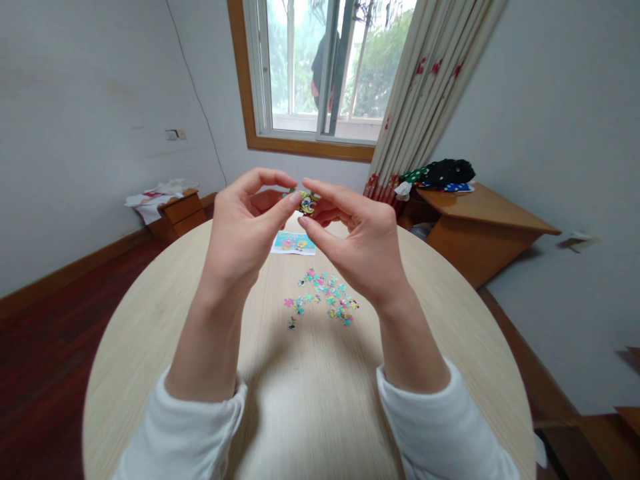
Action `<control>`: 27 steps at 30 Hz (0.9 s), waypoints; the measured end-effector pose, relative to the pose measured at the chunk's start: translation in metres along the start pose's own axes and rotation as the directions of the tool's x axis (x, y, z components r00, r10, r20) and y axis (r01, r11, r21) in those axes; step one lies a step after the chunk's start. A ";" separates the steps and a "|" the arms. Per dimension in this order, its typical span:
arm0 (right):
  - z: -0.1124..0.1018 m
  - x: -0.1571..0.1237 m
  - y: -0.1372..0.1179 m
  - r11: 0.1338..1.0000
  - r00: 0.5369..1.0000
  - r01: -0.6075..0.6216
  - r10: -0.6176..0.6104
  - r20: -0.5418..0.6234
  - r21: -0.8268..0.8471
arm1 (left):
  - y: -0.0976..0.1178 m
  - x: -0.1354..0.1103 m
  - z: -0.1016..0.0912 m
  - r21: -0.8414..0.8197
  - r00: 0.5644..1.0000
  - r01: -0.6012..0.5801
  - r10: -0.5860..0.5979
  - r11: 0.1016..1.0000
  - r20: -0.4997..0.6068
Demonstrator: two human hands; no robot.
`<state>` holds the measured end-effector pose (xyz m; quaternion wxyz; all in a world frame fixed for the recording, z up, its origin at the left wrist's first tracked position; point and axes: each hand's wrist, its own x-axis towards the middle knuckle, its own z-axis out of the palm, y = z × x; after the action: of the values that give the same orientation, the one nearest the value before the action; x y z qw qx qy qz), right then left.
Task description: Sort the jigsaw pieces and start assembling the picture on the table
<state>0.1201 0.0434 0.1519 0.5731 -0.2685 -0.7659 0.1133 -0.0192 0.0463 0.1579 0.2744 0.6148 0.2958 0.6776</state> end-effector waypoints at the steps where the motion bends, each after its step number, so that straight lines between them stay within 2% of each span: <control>1: 0.000 0.000 0.000 1.000 1.000 -0.001 0.001 0.002 0.002 | 0.000 0.000 0.000 -0.002 1.000 0.002 -0.002 1.000 0.000; 27: -0.001 -0.001 0.003 0.999 0.999 -0.030 0.029 0.030 0.033 | -0.001 0.000 -0.002 -0.017 0.998 0.058 -0.058 0.998 0.010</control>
<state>0.1225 0.0453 0.1503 0.5646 -0.2686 -0.7681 0.1385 -0.0213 0.0469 0.1568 0.3005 0.6067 0.3064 0.6691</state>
